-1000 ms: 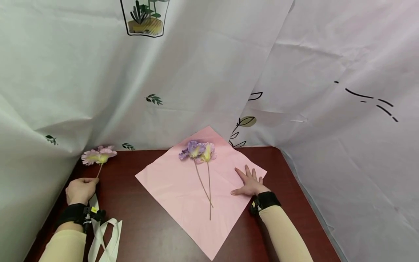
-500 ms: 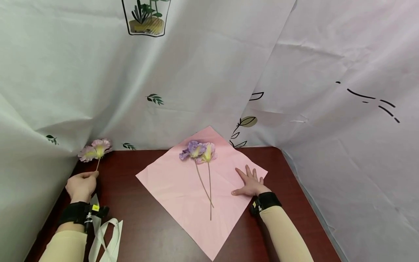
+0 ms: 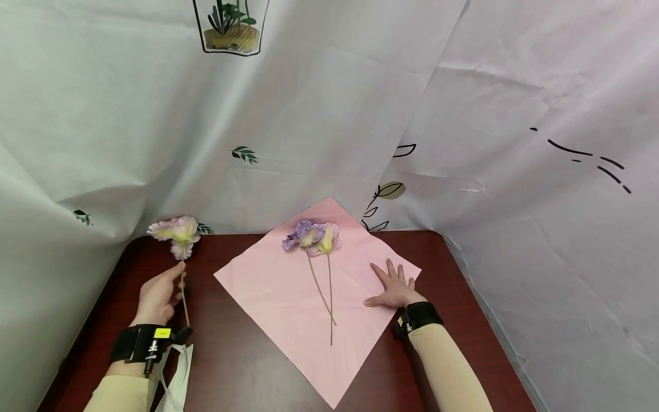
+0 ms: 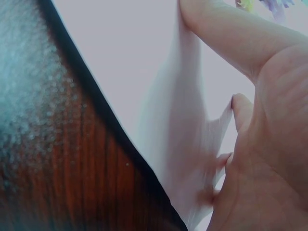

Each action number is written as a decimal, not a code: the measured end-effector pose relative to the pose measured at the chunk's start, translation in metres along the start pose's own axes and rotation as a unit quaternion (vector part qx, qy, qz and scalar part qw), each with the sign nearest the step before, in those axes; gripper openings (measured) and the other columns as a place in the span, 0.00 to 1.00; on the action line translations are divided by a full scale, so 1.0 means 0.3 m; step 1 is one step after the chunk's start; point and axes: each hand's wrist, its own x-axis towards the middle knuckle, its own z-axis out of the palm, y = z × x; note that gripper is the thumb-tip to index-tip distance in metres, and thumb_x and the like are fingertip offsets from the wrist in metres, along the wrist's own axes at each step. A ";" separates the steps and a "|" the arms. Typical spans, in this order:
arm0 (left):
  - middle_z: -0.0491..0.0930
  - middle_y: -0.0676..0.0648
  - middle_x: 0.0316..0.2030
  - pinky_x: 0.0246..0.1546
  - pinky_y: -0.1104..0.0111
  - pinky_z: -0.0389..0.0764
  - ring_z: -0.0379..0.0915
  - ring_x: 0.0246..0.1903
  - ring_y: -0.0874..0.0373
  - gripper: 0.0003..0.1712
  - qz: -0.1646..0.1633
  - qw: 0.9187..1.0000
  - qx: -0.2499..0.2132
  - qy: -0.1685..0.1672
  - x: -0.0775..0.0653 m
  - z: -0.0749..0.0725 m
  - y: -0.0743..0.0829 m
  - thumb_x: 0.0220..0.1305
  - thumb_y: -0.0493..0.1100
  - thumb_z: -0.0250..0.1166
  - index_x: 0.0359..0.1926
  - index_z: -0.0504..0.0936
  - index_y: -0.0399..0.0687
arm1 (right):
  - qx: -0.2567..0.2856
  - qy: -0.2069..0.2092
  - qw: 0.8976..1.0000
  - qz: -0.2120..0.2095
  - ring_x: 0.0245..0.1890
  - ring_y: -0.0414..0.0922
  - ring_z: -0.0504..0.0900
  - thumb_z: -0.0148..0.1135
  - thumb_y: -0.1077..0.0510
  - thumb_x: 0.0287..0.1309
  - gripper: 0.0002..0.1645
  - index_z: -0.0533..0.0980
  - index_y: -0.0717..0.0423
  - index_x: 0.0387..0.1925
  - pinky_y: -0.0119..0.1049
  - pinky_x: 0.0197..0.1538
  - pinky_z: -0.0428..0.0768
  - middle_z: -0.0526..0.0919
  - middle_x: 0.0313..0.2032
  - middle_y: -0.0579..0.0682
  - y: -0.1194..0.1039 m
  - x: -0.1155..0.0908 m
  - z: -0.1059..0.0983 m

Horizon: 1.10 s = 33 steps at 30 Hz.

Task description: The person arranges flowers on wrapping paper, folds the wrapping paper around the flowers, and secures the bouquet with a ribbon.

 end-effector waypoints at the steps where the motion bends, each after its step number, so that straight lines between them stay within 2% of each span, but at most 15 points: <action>1: 0.79 0.59 0.24 0.23 0.71 0.69 0.69 0.25 0.64 0.11 -0.001 1.000 -0.003 -0.007 -0.001 0.010 -0.004 0.61 0.53 0.74 0.24 0.89 0.58 | -0.001 0.001 1.000 0.000 0.76 0.71 0.29 0.74 0.23 0.38 0.71 0.52 0.37 0.80 0.80 0.64 0.35 0.34 0.80 0.63 0.000 -0.001 0.000; 3: 0.80 0.60 0.25 0.23 0.72 0.69 0.68 0.24 0.65 0.08 0.007 1.000 0.005 -0.014 -0.004 0.031 -0.015 0.63 0.52 0.72 0.28 0.89 0.60 | 0.000 0.002 1.000 -0.001 0.76 0.71 0.29 0.74 0.24 0.38 0.71 0.52 0.38 0.80 0.80 0.64 0.36 0.34 0.79 0.63 -0.001 -0.002 -0.001; 5: 0.81 0.61 0.27 0.23 0.73 0.70 0.69 0.24 0.66 0.07 0.025 0.999 0.026 -0.017 -0.011 0.057 -0.031 0.65 0.52 0.71 0.37 0.90 0.57 | 0.002 0.002 1.000 -0.002 0.76 0.71 0.29 0.74 0.23 0.37 0.72 0.52 0.38 0.80 0.80 0.64 0.36 0.34 0.79 0.63 0.001 -0.002 0.000; 9: 0.82 0.59 0.30 0.24 0.74 0.74 0.72 0.24 0.67 0.22 0.075 0.993 0.092 -0.024 -0.040 0.126 -0.067 0.68 0.51 0.68 0.57 0.83 0.43 | 0.004 -0.002 1.000 -0.003 0.76 0.70 0.27 0.73 0.21 0.36 0.73 0.51 0.37 0.80 0.80 0.64 0.34 0.32 0.80 0.62 0.014 0.008 0.005; 11: 0.83 0.56 0.33 0.25 0.74 0.76 0.73 0.25 0.67 0.26 0.098 0.987 0.125 -0.038 -0.060 0.164 -0.083 0.70 0.51 0.66 0.61 0.79 0.37 | 0.004 -0.002 1.000 -0.002 0.76 0.70 0.26 0.73 0.20 0.34 0.74 0.50 0.36 0.80 0.79 0.65 0.34 0.32 0.80 0.61 0.021 0.016 0.010; 14: 0.83 0.51 0.34 0.25 0.73 0.78 0.73 0.25 0.66 0.24 0.131 0.977 0.156 -0.061 -0.094 0.225 -0.105 0.73 0.47 0.63 0.59 0.78 0.32 | 0.004 -0.008 1.000 0.000 0.76 0.69 0.25 0.71 0.17 0.32 0.76 0.49 0.34 0.81 0.78 0.65 0.32 0.31 0.80 0.60 0.033 0.027 0.019; 17: 0.84 0.48 0.34 0.26 0.73 0.79 0.73 0.23 0.65 0.21 0.153 0.971 0.160 -0.092 -0.129 0.292 -0.128 0.73 0.44 0.63 0.56 0.79 0.30 | 0.008 -0.011 1.000 0.001 0.76 0.67 0.24 0.70 0.16 0.30 0.76 0.49 0.33 0.80 0.78 0.65 0.31 0.30 0.80 0.59 0.041 0.031 0.024; 20: 0.84 0.46 0.33 0.27 0.72 0.81 0.75 0.23 0.64 0.19 0.165 0.965 0.162 -0.124 -0.168 0.360 -0.154 0.72 0.43 0.64 0.53 0.80 0.29 | 0.017 -0.007 1.000 -0.004 0.76 0.68 0.24 0.71 0.17 0.31 0.76 0.50 0.34 0.80 0.79 0.64 0.30 0.30 0.80 0.60 0.040 0.030 0.029; 25: 0.84 0.37 0.36 0.29 0.67 0.85 0.80 0.25 0.59 0.16 0.178 0.953 0.174 -0.174 -0.227 0.491 -0.204 0.69 0.43 0.67 0.48 0.83 0.32 | 0.017 -0.006 1.000 -0.004 0.76 0.68 0.24 0.71 0.17 0.32 0.75 0.49 0.34 0.80 0.79 0.64 0.30 0.30 0.80 0.60 0.039 0.028 0.026; 29: 0.85 0.32 0.37 0.28 0.65 0.85 0.82 0.25 0.55 0.11 0.193 0.937 0.194 -0.216 -0.266 0.586 -0.248 0.68 0.42 0.68 0.44 0.84 0.37 | 0.016 -0.005 1.000 -0.003 0.76 0.68 0.24 0.71 0.18 0.32 0.76 0.50 0.34 0.80 0.79 0.64 0.30 0.29 0.80 0.60 0.043 0.030 0.025; 33: 0.85 0.32 0.34 0.27 0.64 0.85 0.83 0.23 0.54 0.08 0.212 0.923 0.208 -0.245 -0.290 0.661 -0.287 0.68 0.40 0.68 0.41 0.85 0.38 | 0.019 -0.007 1.000 -0.004 0.76 0.67 0.23 0.71 0.17 0.30 0.77 0.49 0.33 0.80 0.79 0.64 0.30 0.29 0.80 0.59 0.047 0.036 0.030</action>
